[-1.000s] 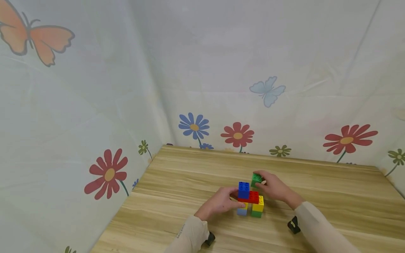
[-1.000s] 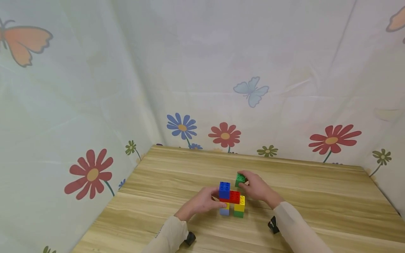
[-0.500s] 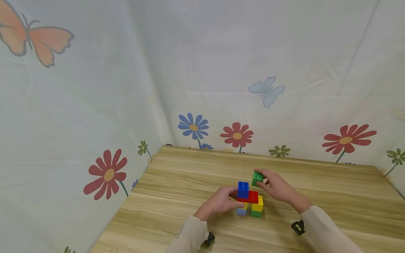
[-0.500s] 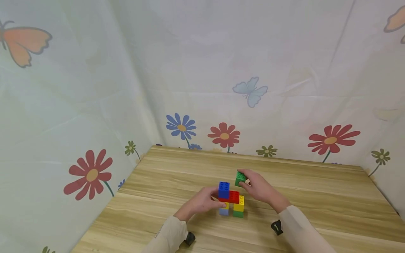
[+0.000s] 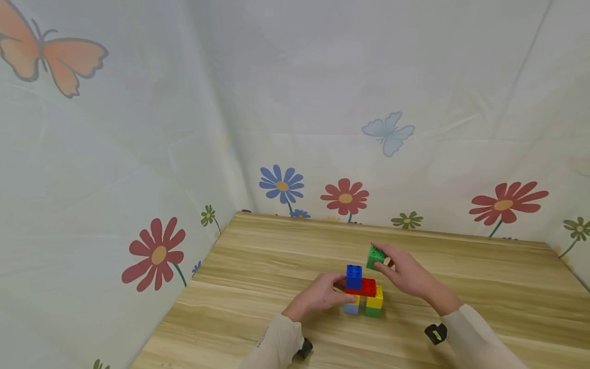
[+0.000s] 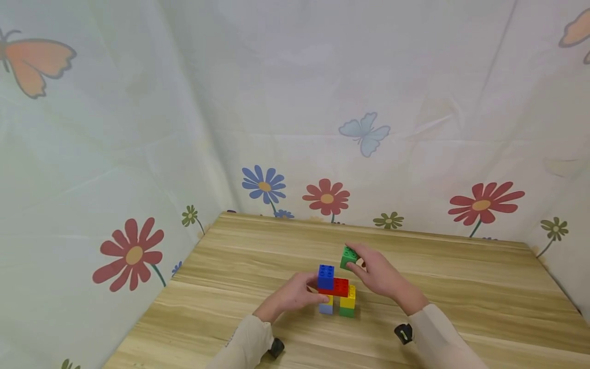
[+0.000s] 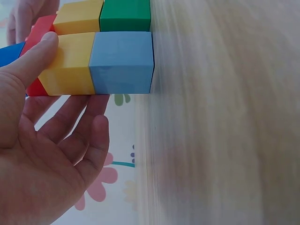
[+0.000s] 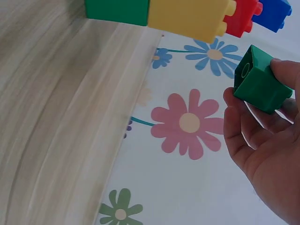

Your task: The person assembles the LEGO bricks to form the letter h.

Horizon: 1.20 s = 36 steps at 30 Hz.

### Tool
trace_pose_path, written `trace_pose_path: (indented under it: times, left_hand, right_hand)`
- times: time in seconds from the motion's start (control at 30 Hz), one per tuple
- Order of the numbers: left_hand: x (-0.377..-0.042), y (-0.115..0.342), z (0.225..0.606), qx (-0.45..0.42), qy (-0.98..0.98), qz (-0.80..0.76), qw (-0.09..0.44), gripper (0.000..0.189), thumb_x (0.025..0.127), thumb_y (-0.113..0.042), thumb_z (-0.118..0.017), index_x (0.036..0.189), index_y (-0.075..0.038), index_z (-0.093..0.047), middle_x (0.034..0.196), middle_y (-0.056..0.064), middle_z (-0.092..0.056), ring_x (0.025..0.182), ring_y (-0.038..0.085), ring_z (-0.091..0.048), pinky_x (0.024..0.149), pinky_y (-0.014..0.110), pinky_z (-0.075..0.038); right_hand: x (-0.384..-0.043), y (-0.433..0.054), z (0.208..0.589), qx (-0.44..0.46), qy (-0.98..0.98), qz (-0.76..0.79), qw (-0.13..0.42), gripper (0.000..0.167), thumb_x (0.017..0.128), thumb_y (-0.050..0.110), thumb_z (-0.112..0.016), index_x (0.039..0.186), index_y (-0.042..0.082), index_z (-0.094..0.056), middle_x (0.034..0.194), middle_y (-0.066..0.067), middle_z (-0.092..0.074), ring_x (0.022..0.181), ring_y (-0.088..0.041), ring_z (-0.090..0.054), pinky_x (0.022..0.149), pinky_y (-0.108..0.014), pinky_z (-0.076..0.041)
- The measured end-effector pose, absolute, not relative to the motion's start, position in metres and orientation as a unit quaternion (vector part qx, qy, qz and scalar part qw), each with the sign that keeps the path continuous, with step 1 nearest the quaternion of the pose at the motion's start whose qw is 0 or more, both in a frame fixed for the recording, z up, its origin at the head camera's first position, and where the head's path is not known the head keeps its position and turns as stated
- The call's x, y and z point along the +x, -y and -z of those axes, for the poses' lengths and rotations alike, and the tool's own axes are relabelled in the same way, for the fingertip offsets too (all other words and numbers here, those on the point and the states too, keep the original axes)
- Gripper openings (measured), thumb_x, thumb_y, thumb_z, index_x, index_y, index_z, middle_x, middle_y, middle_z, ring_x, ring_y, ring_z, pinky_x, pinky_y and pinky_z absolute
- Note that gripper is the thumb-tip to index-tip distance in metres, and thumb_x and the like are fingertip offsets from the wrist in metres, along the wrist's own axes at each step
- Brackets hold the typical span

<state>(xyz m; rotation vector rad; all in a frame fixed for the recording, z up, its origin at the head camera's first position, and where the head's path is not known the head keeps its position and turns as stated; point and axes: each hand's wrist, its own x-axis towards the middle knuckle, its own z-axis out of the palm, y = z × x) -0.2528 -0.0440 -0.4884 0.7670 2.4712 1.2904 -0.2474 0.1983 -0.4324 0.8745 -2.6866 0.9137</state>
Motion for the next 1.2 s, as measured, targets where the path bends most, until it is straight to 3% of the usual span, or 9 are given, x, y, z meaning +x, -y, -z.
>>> trace_pose_path:
  times: [0.43, 0.67, 0.9, 1.2]
  left_hand:
    - [-0.254, 0.043, 0.488, 0.271, -0.851, -0.434, 0.117, 0.036, 0.083, -0.03, -0.074, 0.116, -0.02, -0.064, 0.094, -0.015, -0.063, 0.088, 0.001, -0.056, 0.084, 0.023, -0.045]
    - [-0.255, 0.042, 0.487, 0.275, -0.85, -0.436, 0.114, 0.035, 0.083, -0.03, -0.073, 0.116, -0.021, -0.064, 0.093, -0.015, -0.063, 0.087, 0.001, -0.057, 0.082, 0.023, -0.045]
    - [-0.256, 0.041, 0.488, 0.265, -0.85, -0.439, 0.119, 0.035, 0.084, -0.033, -0.073, 0.116, -0.025, -0.063, 0.094, -0.016, -0.063, 0.086, 0.002, -0.057, 0.082, 0.024, -0.046]
    - [-0.257, 0.041, 0.487, 0.278, -0.846, -0.439, 0.117, 0.033, 0.084, -0.032, -0.072, 0.115, -0.022, -0.063, 0.095, -0.015, -0.063, 0.087, 0.002, -0.056, 0.081, 0.023, -0.046]
  right_hand:
    - [-0.237, -0.192, 0.415, 0.311, 0.891, -0.307, 0.126, 0.051, 0.092, 0.017, -0.063, 0.137, 0.003, -0.044, 0.105, 0.001, -0.057, 0.085, -0.011, -0.054, 0.074, -0.026, -0.05]
    - [-0.232, -0.185, 0.409, 0.336, 0.879, -0.308, 0.142, 0.051, 0.09, 0.015, -0.066, 0.135, 0.004, -0.045, 0.106, 0.002, -0.058, 0.087, -0.011, -0.053, 0.074, -0.031, -0.051]
    - [-0.231, -0.177, 0.406, 0.375, 0.857, -0.315, 0.16, 0.051, 0.085, 0.009, -0.07, 0.132, 0.003, -0.05, 0.107, 0.001, -0.06, 0.087, -0.009, -0.055, 0.072, -0.026, -0.052]
    - [-0.233, -0.172, 0.409, 0.396, 0.843, -0.33, 0.153, 0.05, 0.084, 0.007, -0.071, 0.13, 0.004, -0.054, 0.11, -0.001, -0.063, 0.087, -0.009, -0.059, 0.071, -0.026, -0.053]
